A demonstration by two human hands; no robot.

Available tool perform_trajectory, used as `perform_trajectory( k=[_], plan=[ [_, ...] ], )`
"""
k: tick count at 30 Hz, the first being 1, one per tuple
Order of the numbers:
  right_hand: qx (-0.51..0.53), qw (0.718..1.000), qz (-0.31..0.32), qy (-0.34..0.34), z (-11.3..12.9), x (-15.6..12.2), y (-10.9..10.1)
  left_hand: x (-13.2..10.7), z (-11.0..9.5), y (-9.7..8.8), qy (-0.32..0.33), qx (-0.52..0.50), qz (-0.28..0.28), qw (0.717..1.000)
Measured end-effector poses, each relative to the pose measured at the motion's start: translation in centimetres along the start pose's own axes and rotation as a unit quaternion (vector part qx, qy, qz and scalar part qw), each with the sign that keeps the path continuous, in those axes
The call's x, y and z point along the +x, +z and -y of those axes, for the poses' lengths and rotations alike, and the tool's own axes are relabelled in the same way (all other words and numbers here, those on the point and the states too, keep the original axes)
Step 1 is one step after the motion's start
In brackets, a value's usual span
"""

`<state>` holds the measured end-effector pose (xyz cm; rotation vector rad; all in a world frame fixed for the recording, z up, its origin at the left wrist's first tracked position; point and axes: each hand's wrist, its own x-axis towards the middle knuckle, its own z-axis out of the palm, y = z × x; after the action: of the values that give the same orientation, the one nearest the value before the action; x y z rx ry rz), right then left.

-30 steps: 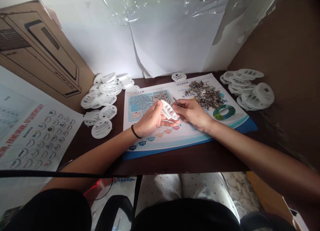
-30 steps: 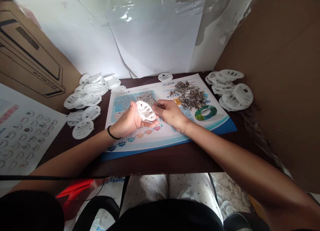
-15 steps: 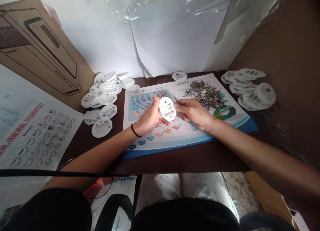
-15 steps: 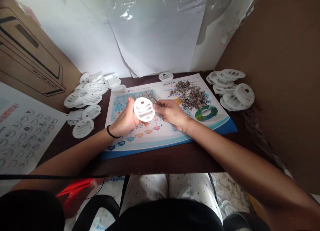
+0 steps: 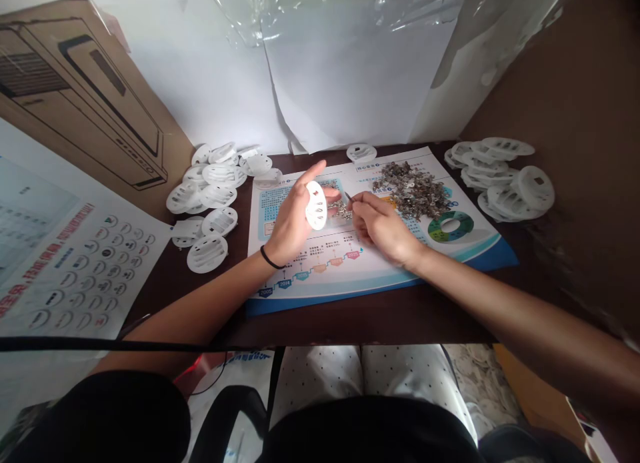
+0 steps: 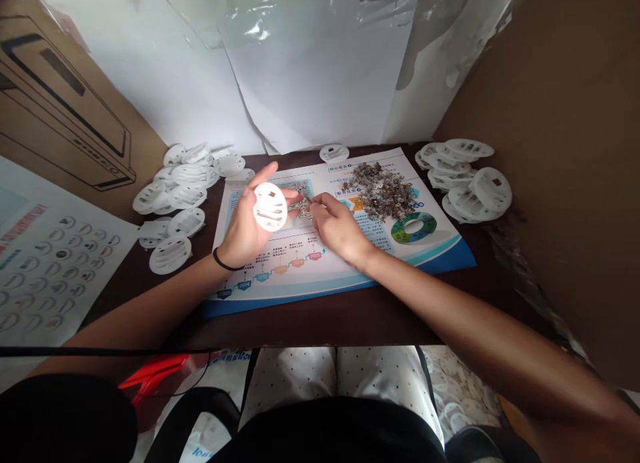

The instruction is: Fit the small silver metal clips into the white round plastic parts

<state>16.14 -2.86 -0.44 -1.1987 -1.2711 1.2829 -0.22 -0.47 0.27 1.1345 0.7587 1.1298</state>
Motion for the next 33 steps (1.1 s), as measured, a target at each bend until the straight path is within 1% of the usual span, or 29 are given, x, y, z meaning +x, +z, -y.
perform_trajectory(
  k=[2, 4, 6, 8, 11, 15, 18, 22, 27, 31, 33],
  plan=[
    [-0.119, 0.99, -0.038, -0.067, -0.2, 0.1, -0.2, 0.8, 0.1, -0.2, -0.007, -0.02, 0.009, 1.0],
    [-0.218, 0.967, -0.035, -0.124, -0.4, 0.0, -0.1, 1.2, 0.2, -0.4, -0.024, -0.03, 0.006, 0.999],
    [-0.271, 0.949, -0.015, -0.159, -0.6, -0.2, 0.0, 1.3, 0.3, -0.4, -0.044, -0.044, -0.009, 0.998],
    [-0.291, 0.94, -0.007, -0.177, -0.7, -0.4, 0.3, 1.3, 0.3, -0.3, -0.055, -0.06, -0.02, 0.997],
    [-0.31, 0.931, -0.034, -0.187, -0.8, -0.5, 0.5, 1.2, 0.5, -0.4, -0.051, -0.071, -0.014, 0.996],
    [-0.343, 0.918, -0.064, -0.186, -0.8, -0.7, 0.6, 1.3, 1.2, -0.6, -0.011, -0.028, 0.003, 1.0],
    [-0.355, 0.913, -0.058, -0.192, -0.8, -0.8, 0.9, 1.4, 1.5, -0.6, 0.007, -0.017, -0.014, 1.0],
    [-0.372, 0.909, -0.051, -0.181, -1.1, -0.7, 1.3, 1.4, 1.5, -0.4, 0.001, -0.017, -0.02, 1.0],
    [-0.372, 0.908, -0.029, -0.191, -1.3, -0.5, 1.3, 1.3, 1.4, 0.0, -0.003, -0.003, -0.029, 1.0],
    [-0.395, 0.9, -0.025, -0.181, -1.2, -0.4, 1.4, 1.3, 1.5, 0.4, 0.014, 0.004, -0.04, 0.999],
    [-0.407, 0.895, -0.027, -0.183, -1.3, -0.4, 1.5, 1.2, 1.6, 0.6, 0.034, 0.01, -0.044, 0.998]
  ],
)
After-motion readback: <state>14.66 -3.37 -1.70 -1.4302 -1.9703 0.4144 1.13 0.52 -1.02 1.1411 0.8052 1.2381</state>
